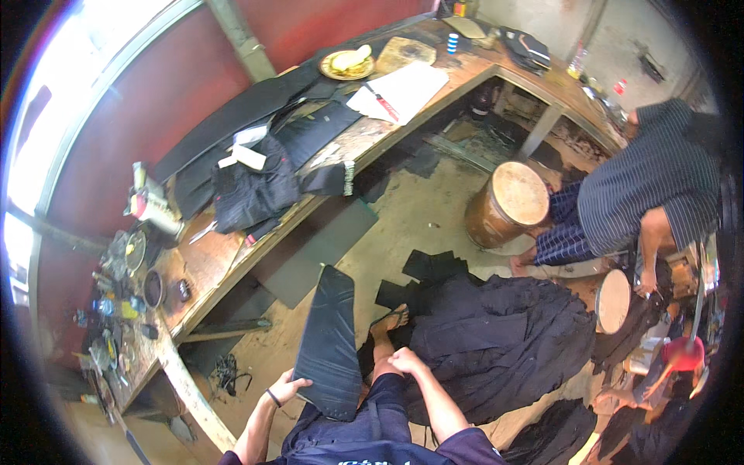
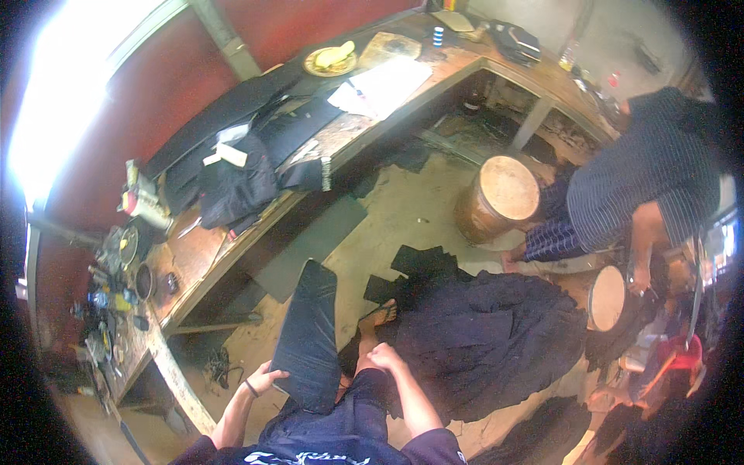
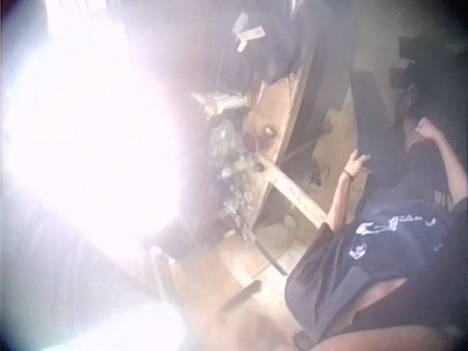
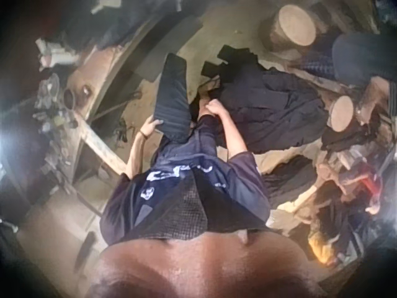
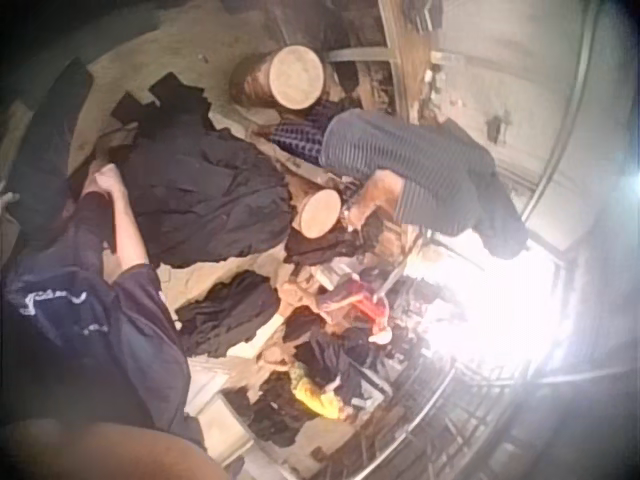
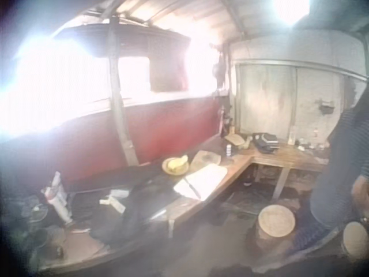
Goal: The person picks up a piece of black fabric, places it on a workbench, and uses shears to cut it into smaller pieces. The person then folds the cut fabric and places it on the bench.
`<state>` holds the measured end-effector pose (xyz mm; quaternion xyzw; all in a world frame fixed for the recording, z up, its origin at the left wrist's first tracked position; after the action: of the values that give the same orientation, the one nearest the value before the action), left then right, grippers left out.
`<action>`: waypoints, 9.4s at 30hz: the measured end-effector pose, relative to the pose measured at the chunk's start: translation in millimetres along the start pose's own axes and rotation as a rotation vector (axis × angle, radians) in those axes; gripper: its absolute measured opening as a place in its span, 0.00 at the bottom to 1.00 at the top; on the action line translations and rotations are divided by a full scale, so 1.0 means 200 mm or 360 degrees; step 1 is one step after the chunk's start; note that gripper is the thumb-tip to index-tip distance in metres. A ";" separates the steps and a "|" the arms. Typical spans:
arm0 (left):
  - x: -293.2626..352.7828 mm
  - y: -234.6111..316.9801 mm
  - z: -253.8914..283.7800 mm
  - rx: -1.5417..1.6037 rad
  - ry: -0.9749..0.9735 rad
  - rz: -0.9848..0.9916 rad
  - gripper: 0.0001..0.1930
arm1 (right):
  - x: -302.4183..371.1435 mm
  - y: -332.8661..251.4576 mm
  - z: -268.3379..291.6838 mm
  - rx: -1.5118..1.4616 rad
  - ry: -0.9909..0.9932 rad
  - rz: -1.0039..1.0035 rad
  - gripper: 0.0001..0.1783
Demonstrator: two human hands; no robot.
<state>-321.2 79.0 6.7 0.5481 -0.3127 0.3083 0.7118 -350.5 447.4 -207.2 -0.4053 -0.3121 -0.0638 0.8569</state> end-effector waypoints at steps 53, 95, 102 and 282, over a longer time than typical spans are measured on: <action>1.02 -1.89 1.03 0.1356 0.1205 -0.0402 0.31 | 1.00 -2.19 -1.17 -0.0382 0.0592 0.0820 0.36; 0.35 -1.28 2.48 0.0613 0.1240 -0.0489 0.21 | 1.57 -1.97 -1.90 -0.0247 0.0881 0.0442 0.23; 0.39 -1.24 2.54 0.0655 0.0947 -0.0419 0.20 | 1.58 -2.05 -1.89 0.0000 0.0877 0.0346 0.26; 0.28 -1.07 2.73 0.0618 -0.0065 -0.0456 0.18 | 1.03 -2.62 -1.94 -0.0169 0.1117 0.0226 0.25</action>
<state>-178.5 -492.0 36.4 0.7197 -0.1808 0.2473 0.6231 -188.9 -155.7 72.7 -0.4232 0.0338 -0.1556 0.8919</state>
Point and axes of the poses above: each hand's wrist, its own x-axis away from the middle knuckle, its own z-axis out of the back of the hand, y = z × x, the point moved 3 cm from there along -x, towards the middle knuckle, and after that the axes turned 13 degrees about y, right-handed, at the moved point
